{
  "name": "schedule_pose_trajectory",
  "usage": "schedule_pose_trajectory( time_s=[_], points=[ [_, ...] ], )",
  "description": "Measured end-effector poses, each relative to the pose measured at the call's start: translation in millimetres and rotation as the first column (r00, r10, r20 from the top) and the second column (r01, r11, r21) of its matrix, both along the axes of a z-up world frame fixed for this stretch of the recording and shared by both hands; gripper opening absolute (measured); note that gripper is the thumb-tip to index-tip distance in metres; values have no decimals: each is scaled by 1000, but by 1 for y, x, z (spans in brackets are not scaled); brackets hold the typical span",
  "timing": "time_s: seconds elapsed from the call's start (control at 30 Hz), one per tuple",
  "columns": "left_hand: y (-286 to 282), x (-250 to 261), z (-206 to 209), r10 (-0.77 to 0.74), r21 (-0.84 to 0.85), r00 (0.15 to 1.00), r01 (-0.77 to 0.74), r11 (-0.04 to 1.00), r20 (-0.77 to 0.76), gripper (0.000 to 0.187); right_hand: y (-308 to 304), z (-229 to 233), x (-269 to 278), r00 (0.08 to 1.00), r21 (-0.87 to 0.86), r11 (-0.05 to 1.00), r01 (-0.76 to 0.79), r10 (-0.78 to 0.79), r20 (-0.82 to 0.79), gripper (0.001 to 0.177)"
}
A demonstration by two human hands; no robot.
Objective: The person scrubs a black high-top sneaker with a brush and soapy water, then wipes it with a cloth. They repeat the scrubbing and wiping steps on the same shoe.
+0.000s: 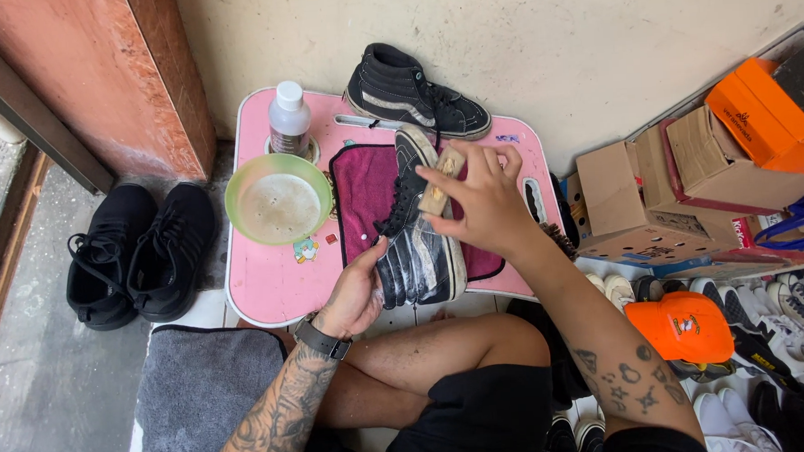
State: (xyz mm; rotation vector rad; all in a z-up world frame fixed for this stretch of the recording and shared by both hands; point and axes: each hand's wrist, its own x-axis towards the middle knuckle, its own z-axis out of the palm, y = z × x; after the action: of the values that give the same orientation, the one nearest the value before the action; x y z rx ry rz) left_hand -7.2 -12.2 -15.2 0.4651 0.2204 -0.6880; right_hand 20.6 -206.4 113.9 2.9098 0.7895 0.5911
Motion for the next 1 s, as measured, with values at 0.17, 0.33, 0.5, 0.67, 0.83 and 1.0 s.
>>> schedule_pose_trajectory(
  time_s=[0.17,0.33,0.5,0.67,0.83,1.0],
  points=[
    [4,-2,5,-36,-60,998,32,998,-59,43,32,-10,-32,945,75,993,-95,114,-307,66],
    [9,-13,27,-19,-77,996,13,997,-85,39,17,-11,-3,945,70,990,-120,135,-297,57],
    [6,-8,15,0,-86,999,-4,996,-46,41,29,6,32,989,-97,995,30,-43,-138,57],
    [2,-7,-8,-4,-155,997,-8,988,-74,38,48,21,13,891,-75,996,-57,17,-454,56],
    [3,-3,0,1,-150,998,-9,989,-58,40,28,16,47,998,-240,971,17,-32,-57,57],
    [15,-12,29,-26,-206,997,10,979,-75,51,67,9,-3,851,-101,994,-42,-17,-526,59]
  ],
)
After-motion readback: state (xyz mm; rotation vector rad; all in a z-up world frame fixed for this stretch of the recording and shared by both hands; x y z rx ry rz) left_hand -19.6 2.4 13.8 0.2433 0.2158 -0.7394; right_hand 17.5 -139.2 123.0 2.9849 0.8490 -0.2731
